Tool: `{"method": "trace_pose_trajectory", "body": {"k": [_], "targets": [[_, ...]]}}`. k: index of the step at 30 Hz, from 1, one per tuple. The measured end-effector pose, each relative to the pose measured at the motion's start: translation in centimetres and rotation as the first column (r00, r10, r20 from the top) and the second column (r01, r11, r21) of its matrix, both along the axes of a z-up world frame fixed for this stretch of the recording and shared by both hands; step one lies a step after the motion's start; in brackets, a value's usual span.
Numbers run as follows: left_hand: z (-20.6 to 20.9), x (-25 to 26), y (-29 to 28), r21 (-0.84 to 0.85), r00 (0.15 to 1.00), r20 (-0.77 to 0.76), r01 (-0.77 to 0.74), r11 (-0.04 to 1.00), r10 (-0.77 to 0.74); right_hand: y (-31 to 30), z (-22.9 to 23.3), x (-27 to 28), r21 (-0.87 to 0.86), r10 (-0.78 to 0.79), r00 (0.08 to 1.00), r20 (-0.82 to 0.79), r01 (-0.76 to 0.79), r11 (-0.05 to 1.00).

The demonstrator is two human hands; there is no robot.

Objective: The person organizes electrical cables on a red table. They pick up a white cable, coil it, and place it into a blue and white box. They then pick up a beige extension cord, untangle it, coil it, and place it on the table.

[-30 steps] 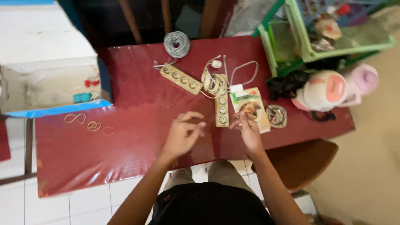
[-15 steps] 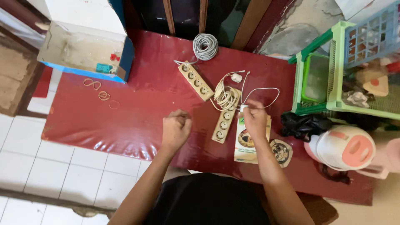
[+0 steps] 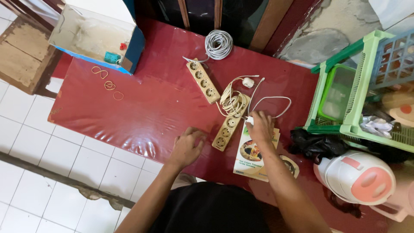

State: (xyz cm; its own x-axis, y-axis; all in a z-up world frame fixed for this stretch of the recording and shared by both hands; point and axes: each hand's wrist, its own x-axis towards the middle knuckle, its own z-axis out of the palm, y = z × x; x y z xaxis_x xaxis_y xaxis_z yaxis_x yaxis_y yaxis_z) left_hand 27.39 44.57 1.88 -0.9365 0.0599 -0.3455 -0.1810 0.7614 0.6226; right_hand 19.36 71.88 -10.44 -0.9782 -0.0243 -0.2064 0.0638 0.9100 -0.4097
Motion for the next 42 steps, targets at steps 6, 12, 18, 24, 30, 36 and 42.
{"method": "trace_pose_trajectory", "body": {"k": [6,12,18,24,30,36,42], "targets": [[-0.5,-0.7,1.5,-0.012,0.998,-0.006,0.068,0.998,-0.068,1.6,0.2,0.6,-0.646,-0.082,0.993,-0.089,0.005,0.763],[-1.6,-0.7,3.0,0.095,0.994,-0.023,0.110,0.989,-0.109,2.8,1.9,1.4,-0.848,-0.282,0.939,0.194,0.306,0.433],[-2.0,-1.1,4.4,0.149,0.990,0.032,0.130,0.980,-0.137,2.1,-1.3,0.5,-0.661,-0.265,0.882,0.390,0.468,0.587],[-2.8,-1.7,4.5,0.179,0.991,0.025,0.127,0.976,-0.134,-0.1,-4.3,-1.0,-0.357,0.081,0.965,-0.248,-0.169,0.919],[-3.3,-1.5,2.1,0.226,0.985,-0.135,0.140,0.964,-0.112,-1.2,3.0,-1.1,-0.495,-0.065,0.995,-0.082,0.016,0.869],[3.2,-2.2,2.5,0.223,0.918,-0.393,0.047,0.974,0.046,-2.0,14.5,0.0,-0.630,-0.023,0.989,-0.144,-0.074,0.773],[7.5,-3.9,3.2,-0.011,0.788,-0.575,0.262,0.965,-0.221,-4.9,19.1,1.9,-0.714,0.462,0.865,-0.197,-0.449,0.536]]}}
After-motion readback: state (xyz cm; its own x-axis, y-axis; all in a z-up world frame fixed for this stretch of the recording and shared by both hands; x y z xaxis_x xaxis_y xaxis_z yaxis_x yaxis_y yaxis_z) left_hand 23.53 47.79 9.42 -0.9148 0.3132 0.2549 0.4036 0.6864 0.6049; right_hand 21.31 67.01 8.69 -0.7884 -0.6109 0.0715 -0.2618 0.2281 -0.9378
